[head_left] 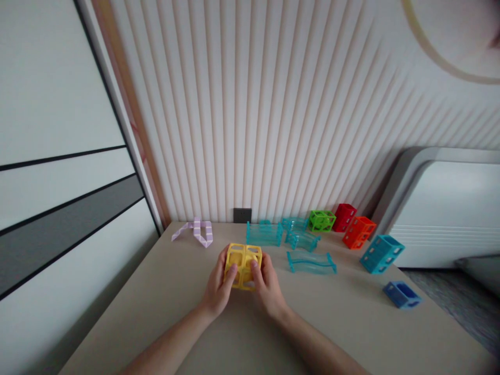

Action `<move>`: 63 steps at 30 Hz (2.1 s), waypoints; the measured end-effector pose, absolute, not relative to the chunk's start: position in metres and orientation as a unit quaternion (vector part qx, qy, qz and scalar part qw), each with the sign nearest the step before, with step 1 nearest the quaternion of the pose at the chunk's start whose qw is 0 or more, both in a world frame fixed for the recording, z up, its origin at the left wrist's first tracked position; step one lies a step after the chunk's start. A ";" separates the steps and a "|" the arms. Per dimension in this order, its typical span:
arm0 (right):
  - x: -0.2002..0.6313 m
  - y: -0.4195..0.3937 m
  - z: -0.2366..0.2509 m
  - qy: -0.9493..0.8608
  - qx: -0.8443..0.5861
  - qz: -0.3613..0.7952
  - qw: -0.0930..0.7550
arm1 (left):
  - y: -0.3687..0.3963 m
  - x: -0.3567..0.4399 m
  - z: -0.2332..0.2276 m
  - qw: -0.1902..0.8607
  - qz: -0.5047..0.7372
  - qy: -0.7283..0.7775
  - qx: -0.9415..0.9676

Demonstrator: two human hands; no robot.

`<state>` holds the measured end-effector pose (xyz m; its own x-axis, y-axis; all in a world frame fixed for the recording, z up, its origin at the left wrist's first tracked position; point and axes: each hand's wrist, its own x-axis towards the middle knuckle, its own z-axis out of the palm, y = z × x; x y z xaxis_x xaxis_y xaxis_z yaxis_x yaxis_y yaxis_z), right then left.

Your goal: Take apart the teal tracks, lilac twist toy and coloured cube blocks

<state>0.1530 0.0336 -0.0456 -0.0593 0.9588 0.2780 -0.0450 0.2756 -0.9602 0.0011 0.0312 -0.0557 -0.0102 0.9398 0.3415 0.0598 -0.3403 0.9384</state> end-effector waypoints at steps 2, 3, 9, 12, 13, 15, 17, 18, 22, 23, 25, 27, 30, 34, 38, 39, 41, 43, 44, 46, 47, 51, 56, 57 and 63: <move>0.154 0.028 -0.052 -0.560 -0.397 0.459 0.564 | 0.030 0.000 -0.053 0.403 0.565 0.413 0.589; 0.154 0.026 -0.055 -0.556 -0.400 0.459 0.566 | 0.029 -0.001 -0.051 0.408 0.562 0.409 0.592; 0.152 0.023 -0.057 -0.543 -0.390 0.491 0.558 | 0.031 0.000 -0.042 0.422 0.563 0.416 0.577; 0.150 0.026 -0.056 -0.522 -0.372 0.523 0.561 | 0.034 0.002 -0.043 0.421 0.571 0.425 0.562; 0.150 0.026 -0.057 -0.518 -0.371 0.527 0.562 | 0.034 0.001 -0.044 0.420 0.573 0.426 0.561; 0.149 0.027 -0.057 -0.514 -0.375 0.528 0.562 | 0.035 0.000 -0.046 0.421 0.576 0.424 0.557; 0.149 0.026 -0.057 -0.518 -0.386 0.515 0.563 | 0.035 -0.002 -0.046 0.419 0.582 0.422 0.555; 0.149 0.026 -0.057 -0.522 -0.392 0.504 0.565 | 0.035 -0.002 -0.046 0.415 0.585 0.421 0.555; 0.144 0.030 -0.054 -0.531 -0.409 0.478 0.567 | 0.037 -0.003 -0.043 0.379 0.615 0.420 0.550; 0.141 0.034 -0.053 -0.530 -0.416 0.473 0.568 | 0.039 -0.005 -0.042 0.372 0.625 0.424 0.540; 0.135 0.044 -0.048 -0.531 -0.437 0.451 0.569 | 0.046 -0.011 -0.042 0.356 0.647 0.446 0.505; 0.126 0.059 -0.040 -0.555 -0.478 0.409 0.544 | 0.056 -0.022 -0.043 0.327 0.680 0.478 0.450; 0.109 0.087 -0.025 -0.643 -0.556 0.334 0.408 | 0.072 -0.046 -0.045 0.274 0.726 0.504 0.380; 0.085 0.129 -0.013 -0.692 -0.577 0.313 0.301 | 0.086 -0.075 -0.045 0.246 0.747 0.508 0.351; 0.067 0.165 -0.013 -0.698 -0.611 0.292 0.234 | 0.089 -0.087 -0.045 0.237 0.749 0.518 0.339; 0.064 0.172 -0.014 -0.697 -0.619 0.287 0.221 | 0.089 -0.088 -0.046 0.236 0.747 0.521 0.337; 0.060 0.182 -0.014 -0.695 -0.631 0.280 0.200 | 0.089 -0.088 -0.047 0.238 0.745 0.525 0.336; 0.058 0.187 -0.015 -0.693 -0.639 0.275 0.190 | 0.089 -0.088 -0.048 0.243 0.744 0.524 0.337; 0.057 0.189 -0.015 -0.692 -0.641 0.273 0.189 | 0.090 -0.088 -0.049 0.247 0.743 0.523 0.337; 0.057 0.191 -0.015 -0.690 -0.641 0.270 0.198 | 0.090 -0.088 -0.049 0.255 0.741 0.523 0.335; 0.057 0.191 -0.015 -0.689 -0.640 0.270 0.207 | 0.091 -0.088 -0.049 0.258 0.740 0.523 0.333; 0.059 0.186 -0.017 -0.678 -0.628 0.271 0.267 | 0.091 -0.087 -0.048 0.266 0.740 0.524 0.328; 0.054 0.170 -0.031 -0.662 -0.595 0.289 0.353 | 0.090 -0.081 -0.046 0.284 0.732 0.519 0.337; 0.052 0.166 -0.036 -0.661 -0.586 0.293 0.367 | 0.090 -0.080 -0.046 0.288 0.731 0.517 0.339; 0.040 0.153 -0.056 -0.678 -0.527 0.310 0.409 | 0.089 -0.076 -0.049 0.293 0.729 0.513 0.346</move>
<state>0.0400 0.1527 -0.0563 -0.1100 0.9676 0.2274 0.4612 0.2524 -0.8506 -0.0758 0.0894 -0.0486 -0.5890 0.7821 0.2035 -0.0722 -0.3018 0.9506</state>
